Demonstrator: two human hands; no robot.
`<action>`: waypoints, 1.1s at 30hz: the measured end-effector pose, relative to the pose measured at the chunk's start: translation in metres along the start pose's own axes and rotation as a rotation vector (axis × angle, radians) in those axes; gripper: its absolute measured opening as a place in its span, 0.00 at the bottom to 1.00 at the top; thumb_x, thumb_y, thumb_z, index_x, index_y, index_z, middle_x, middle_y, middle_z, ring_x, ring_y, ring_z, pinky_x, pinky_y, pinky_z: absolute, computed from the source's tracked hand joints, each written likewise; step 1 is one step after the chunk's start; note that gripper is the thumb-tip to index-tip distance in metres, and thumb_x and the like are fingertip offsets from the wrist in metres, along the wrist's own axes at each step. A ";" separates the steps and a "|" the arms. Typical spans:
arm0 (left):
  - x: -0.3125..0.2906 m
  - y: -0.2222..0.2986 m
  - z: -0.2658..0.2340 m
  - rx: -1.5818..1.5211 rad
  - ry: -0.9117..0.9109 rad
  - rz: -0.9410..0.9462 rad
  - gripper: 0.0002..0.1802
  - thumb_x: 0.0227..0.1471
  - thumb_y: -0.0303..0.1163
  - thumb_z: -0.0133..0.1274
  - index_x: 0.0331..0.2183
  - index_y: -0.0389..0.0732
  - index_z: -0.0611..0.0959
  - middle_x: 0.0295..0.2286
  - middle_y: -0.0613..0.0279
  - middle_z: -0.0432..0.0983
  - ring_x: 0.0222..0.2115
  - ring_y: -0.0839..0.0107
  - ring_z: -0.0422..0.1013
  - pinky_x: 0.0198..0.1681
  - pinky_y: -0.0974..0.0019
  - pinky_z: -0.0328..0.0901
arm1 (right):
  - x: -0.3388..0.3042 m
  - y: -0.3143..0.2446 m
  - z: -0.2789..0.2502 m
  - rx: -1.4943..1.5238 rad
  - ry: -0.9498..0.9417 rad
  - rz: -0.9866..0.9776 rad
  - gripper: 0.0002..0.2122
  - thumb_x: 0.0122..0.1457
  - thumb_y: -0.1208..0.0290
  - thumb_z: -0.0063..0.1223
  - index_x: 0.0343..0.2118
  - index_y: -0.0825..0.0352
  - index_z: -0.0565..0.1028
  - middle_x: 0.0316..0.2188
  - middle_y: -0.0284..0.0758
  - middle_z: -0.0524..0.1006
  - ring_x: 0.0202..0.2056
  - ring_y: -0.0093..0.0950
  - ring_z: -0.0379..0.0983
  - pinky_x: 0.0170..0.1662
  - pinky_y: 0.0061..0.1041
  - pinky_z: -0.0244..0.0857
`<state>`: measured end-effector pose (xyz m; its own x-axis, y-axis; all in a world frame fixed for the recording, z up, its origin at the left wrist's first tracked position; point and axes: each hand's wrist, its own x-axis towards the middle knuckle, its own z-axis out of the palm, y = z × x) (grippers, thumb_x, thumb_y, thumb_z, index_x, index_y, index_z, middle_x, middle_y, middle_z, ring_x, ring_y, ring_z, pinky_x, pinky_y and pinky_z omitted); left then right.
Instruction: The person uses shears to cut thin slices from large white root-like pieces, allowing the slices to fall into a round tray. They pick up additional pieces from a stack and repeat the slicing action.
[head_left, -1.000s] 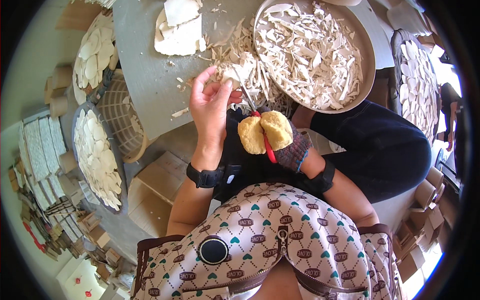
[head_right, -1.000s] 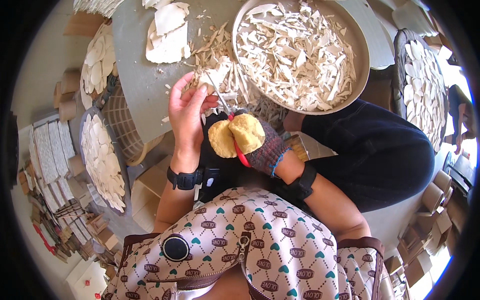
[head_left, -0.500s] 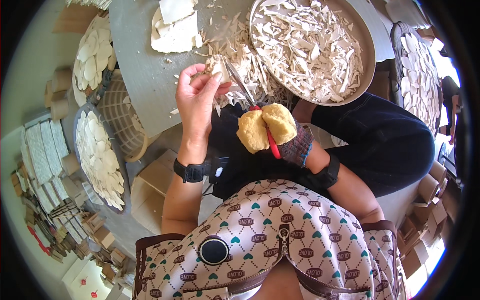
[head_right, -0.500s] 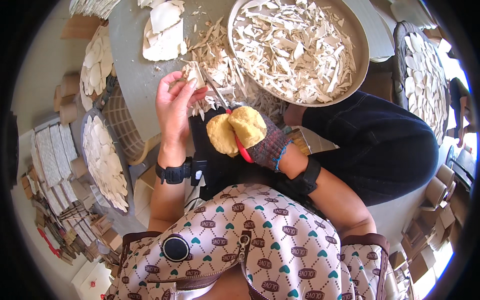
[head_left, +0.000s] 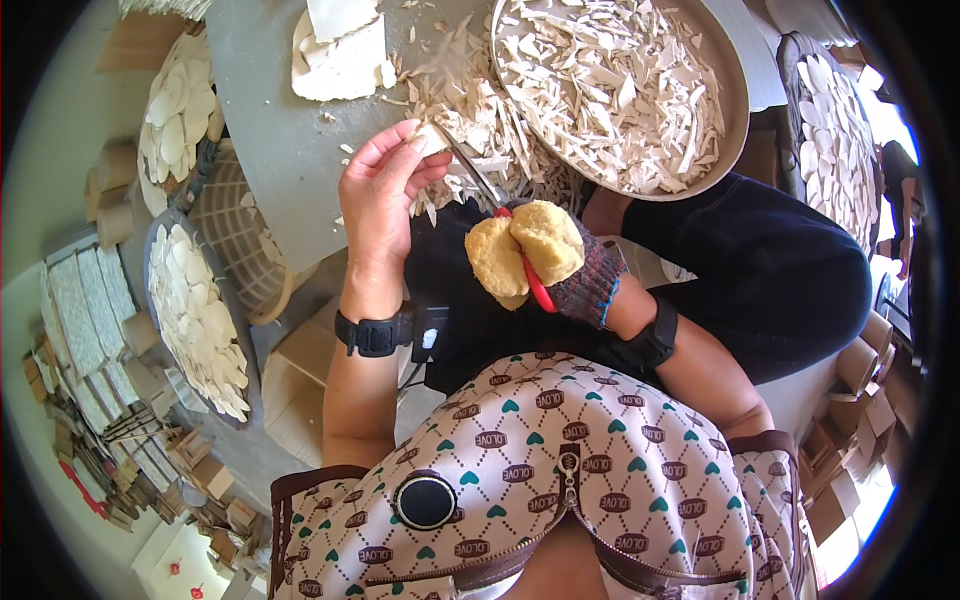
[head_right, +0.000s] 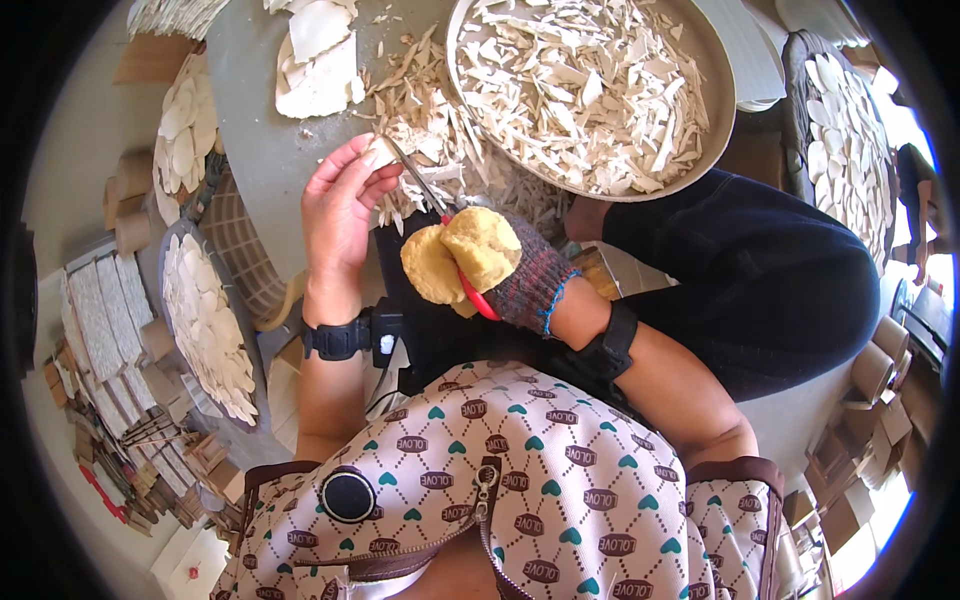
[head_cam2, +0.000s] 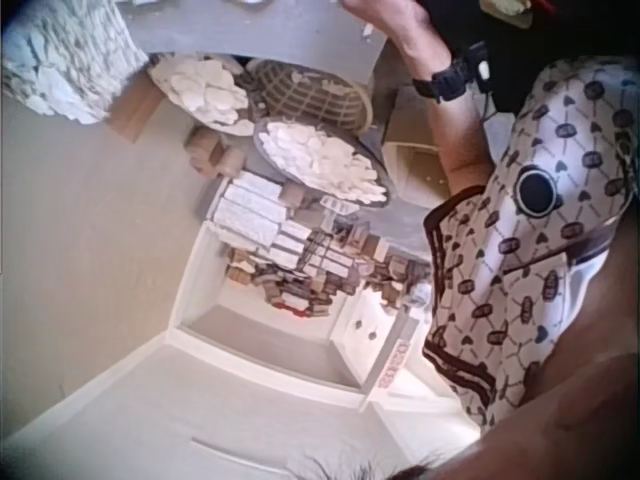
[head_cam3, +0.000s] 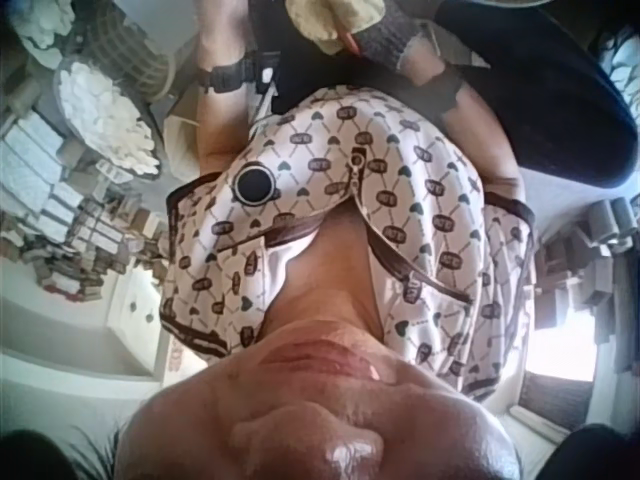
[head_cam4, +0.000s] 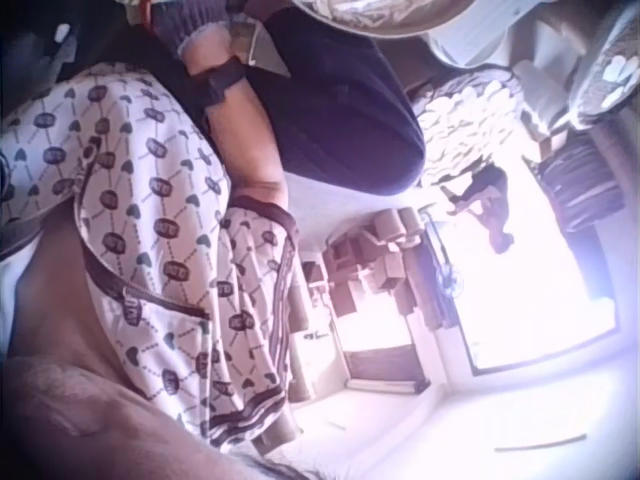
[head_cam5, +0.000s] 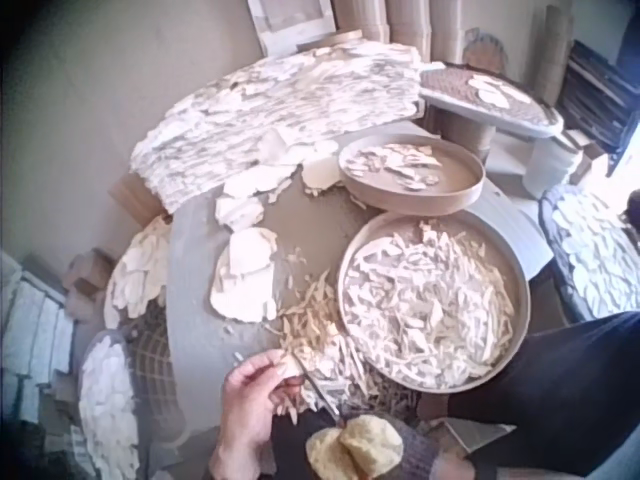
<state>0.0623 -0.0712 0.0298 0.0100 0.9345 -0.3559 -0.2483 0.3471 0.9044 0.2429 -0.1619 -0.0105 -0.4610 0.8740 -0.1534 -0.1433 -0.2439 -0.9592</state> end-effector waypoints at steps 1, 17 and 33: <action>0.001 0.001 -0.001 0.027 -0.008 -0.010 0.14 0.49 0.23 0.49 0.40 0.31 0.73 0.32 0.52 0.75 0.29 0.66 0.74 0.33 0.70 0.70 | -0.001 0.000 0.001 0.065 0.012 0.034 0.13 0.55 0.72 0.48 0.43 0.69 0.67 0.41 0.37 0.72 0.42 0.26 0.70 0.46 0.23 0.64; 0.003 0.006 -0.003 0.111 -0.022 0.096 0.11 0.48 0.23 0.51 0.36 0.32 0.75 0.28 0.55 0.75 0.26 0.70 0.74 0.30 0.72 0.70 | 0.001 -0.006 0.000 0.892 -0.085 0.180 0.12 0.60 0.75 0.38 0.46 0.68 0.65 0.44 0.39 0.70 0.46 0.26 0.68 0.48 0.23 0.62; 0.001 -0.003 0.006 0.021 0.030 0.008 0.10 0.46 0.22 0.53 0.35 0.33 0.75 0.28 0.55 0.75 0.26 0.70 0.74 0.30 0.72 0.70 | -0.001 0.003 0.001 0.041 0.050 -0.001 0.17 0.49 0.71 0.54 0.43 0.66 0.67 0.39 0.37 0.71 0.42 0.34 0.69 0.47 0.27 0.62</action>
<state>0.0689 -0.0711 0.0277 -0.0208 0.9345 -0.3555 -0.2280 0.3417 0.9117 0.2420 -0.1641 -0.0125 -0.4167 0.8940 -0.1646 -0.1801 -0.2587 -0.9490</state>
